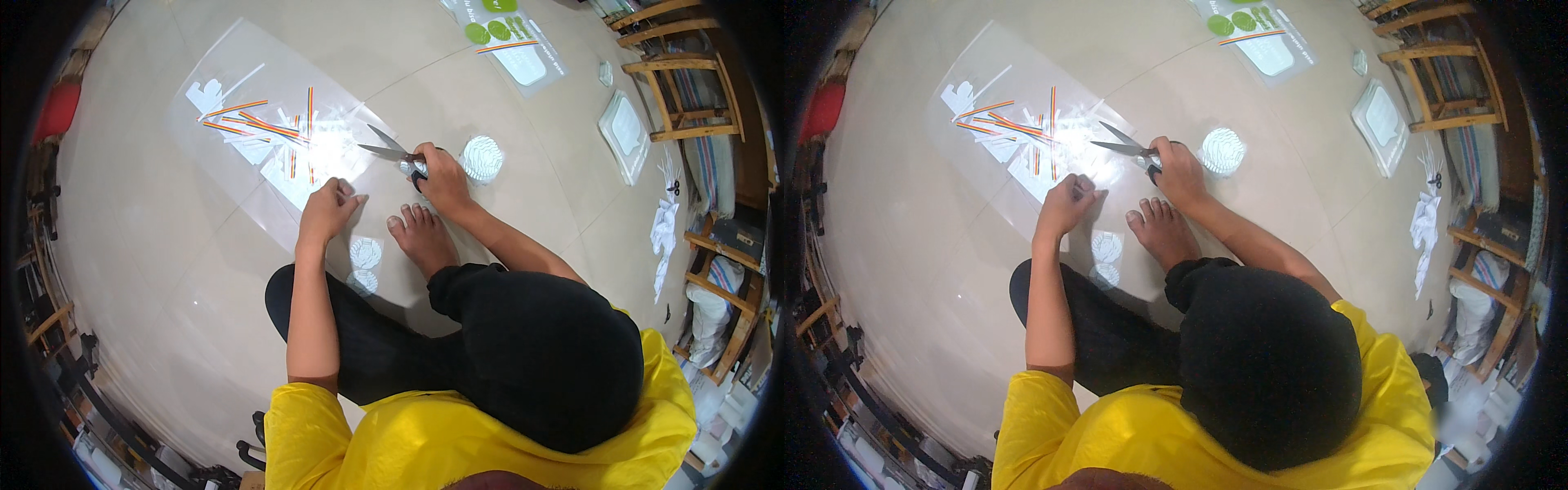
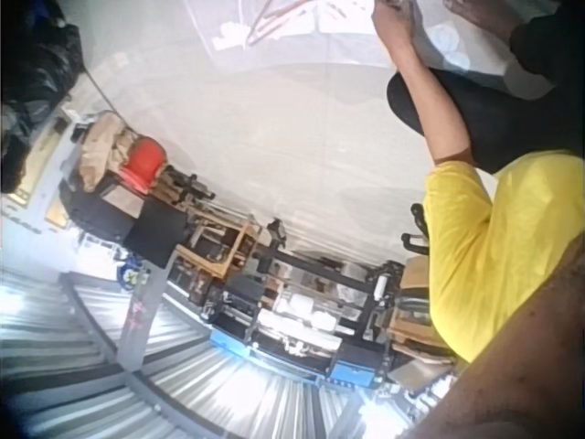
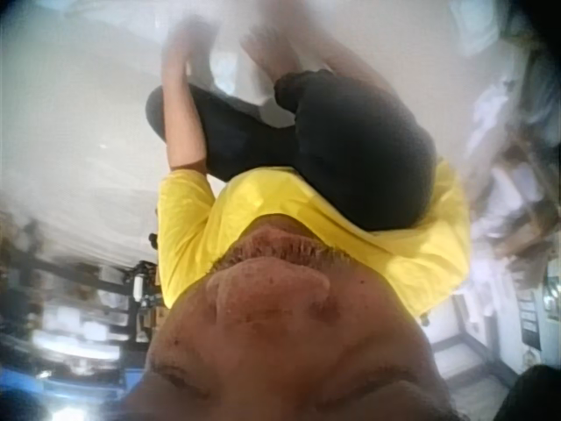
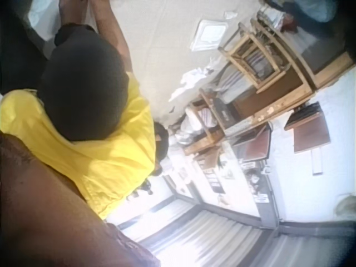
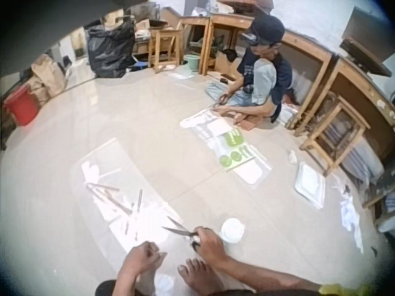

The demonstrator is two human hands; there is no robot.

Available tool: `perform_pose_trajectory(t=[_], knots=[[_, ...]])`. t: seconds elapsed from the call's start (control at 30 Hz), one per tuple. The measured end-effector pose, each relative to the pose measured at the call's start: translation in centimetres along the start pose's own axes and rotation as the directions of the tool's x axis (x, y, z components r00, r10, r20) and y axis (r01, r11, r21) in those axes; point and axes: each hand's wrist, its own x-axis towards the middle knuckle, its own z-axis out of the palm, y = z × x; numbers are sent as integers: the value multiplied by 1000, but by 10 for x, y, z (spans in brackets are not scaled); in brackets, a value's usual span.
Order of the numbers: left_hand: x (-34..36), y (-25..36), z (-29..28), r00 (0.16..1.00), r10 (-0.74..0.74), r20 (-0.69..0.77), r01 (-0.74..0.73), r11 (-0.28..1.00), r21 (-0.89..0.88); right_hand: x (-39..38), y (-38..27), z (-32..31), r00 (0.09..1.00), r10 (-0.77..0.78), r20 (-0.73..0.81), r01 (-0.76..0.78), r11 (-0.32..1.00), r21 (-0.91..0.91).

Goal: The person sits on the floor and uses scissors to cut out circular paper shapes with a patterned design. They handle the paper with one hand and the scissors with the other, placing the cut pieces on the floor.

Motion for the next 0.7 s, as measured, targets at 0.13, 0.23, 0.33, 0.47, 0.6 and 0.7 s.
perform_pose_trajectory(t=[0.13,0.23,0.33,0.47,0.6,0.7], knots=[[7,20,23,993,109,48,-94,964,-247,2,-2,-3,995,-64,72,55,992,114],[13,37,30,967,182,177,-67,855,-515,10,-27,-16,997,-52,57,31,948,318],[12,57,17,971,165,175,-3,736,-677,22,-42,-28,998,-36,57,10,918,396],[17,53,15,996,81,49,-1,531,-847,40,-41,-33,984,28,176,-130,788,602],[17,49,6,997,-59,-49,-22,385,-922,46,-44,-32,965,99,245,-258,545,798],[17,49,1,985,-142,-102,-56,293,-954,50,-51,-36,957,123,262,-289,487,824]])
